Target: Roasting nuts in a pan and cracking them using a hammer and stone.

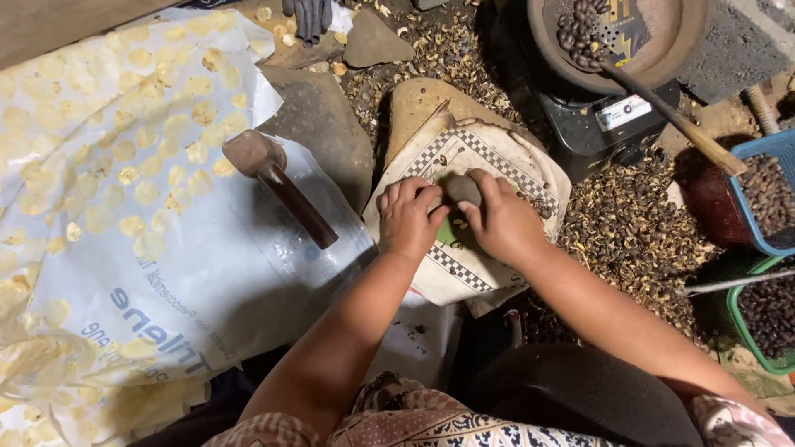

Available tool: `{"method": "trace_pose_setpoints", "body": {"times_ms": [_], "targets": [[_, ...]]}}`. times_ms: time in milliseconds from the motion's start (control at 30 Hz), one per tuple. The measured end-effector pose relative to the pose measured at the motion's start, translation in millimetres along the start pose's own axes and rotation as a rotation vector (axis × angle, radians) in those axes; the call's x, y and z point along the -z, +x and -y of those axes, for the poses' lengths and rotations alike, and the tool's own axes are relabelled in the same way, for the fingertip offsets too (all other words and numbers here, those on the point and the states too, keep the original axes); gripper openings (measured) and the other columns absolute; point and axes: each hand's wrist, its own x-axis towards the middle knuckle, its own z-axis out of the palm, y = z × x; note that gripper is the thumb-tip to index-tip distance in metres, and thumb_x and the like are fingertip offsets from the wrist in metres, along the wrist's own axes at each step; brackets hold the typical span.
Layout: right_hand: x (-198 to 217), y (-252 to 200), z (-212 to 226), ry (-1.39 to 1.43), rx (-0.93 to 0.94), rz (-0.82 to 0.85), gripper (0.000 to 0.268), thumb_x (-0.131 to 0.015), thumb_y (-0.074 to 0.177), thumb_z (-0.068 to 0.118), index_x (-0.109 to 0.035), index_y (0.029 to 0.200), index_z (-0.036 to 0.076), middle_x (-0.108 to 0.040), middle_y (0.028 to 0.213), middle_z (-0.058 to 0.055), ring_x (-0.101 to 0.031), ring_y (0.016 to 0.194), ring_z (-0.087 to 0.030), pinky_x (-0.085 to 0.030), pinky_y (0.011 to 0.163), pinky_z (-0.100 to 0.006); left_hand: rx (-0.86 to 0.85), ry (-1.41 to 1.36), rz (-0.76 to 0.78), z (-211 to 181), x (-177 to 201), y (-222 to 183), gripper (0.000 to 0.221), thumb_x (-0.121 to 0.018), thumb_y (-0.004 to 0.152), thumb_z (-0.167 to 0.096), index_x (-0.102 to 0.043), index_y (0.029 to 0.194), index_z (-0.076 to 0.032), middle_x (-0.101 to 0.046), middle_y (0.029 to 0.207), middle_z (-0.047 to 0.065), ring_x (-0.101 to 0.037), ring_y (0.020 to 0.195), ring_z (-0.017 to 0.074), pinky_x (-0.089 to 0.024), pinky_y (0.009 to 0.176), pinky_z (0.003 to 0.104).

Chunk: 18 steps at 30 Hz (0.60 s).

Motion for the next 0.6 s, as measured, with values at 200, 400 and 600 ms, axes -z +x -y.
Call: {"method": "trace_pose_setpoints", "body": {"times_ms": [200, 400, 600], "targets": [[-13.1, 12.2, 2.3, -0.027, 0.39, -0.235, 0.052, -0.065, 0.094, 0.034, -0.046, 0.139, 0.016, -0.063, 0.126, -0.029, -0.07, 0.089, -0.046, -0.057, 0.079, -0.049, -0.147, 0.033, -0.153, 37.4, -8.5, -17.0, 0.034, -0.071, 0.088, -0.017, -0.073, 0.122, -0.015, -0.063, 0.118, 0.004, -0.056, 0.116, 0.0302, -0.043, 0.101, 0.046], [-17.1, 38.3, -11.2, 0.283, 0.14, -0.13, 0.049, -0.063, 0.1, 0.037, -0.045, 0.138, 0.011, -0.068, 0.116, -0.027, -0.068, 0.103, -0.047, -0.054, 0.084, -0.053, -0.115, -0.03, -0.196, 26.4, -6.7, -11.0, 0.03, -0.075, 0.083, -0.013, -0.073, 0.114, -0.013, -0.063, 0.115, 0.005, -0.057, 0.113, 0.0308, -0.046, 0.1, 0.043], [-7.0, 16.2, 1.6, 0.032, 0.155, -0.076, 0.049, -0.06, 0.1, 0.038, -0.044, 0.14, 0.014, -0.065, 0.122, -0.026, -0.068, 0.1, -0.047, -0.055, 0.084, -0.053, 0.03, 0.037, -0.214, 13.3, -11.9, -1.3, 0.023, -0.083, 0.076, -0.024, -0.076, 0.098, -0.022, -0.064, 0.109, 0.0, -0.058, 0.112, 0.0274, -0.044, 0.096, 0.045]]}}
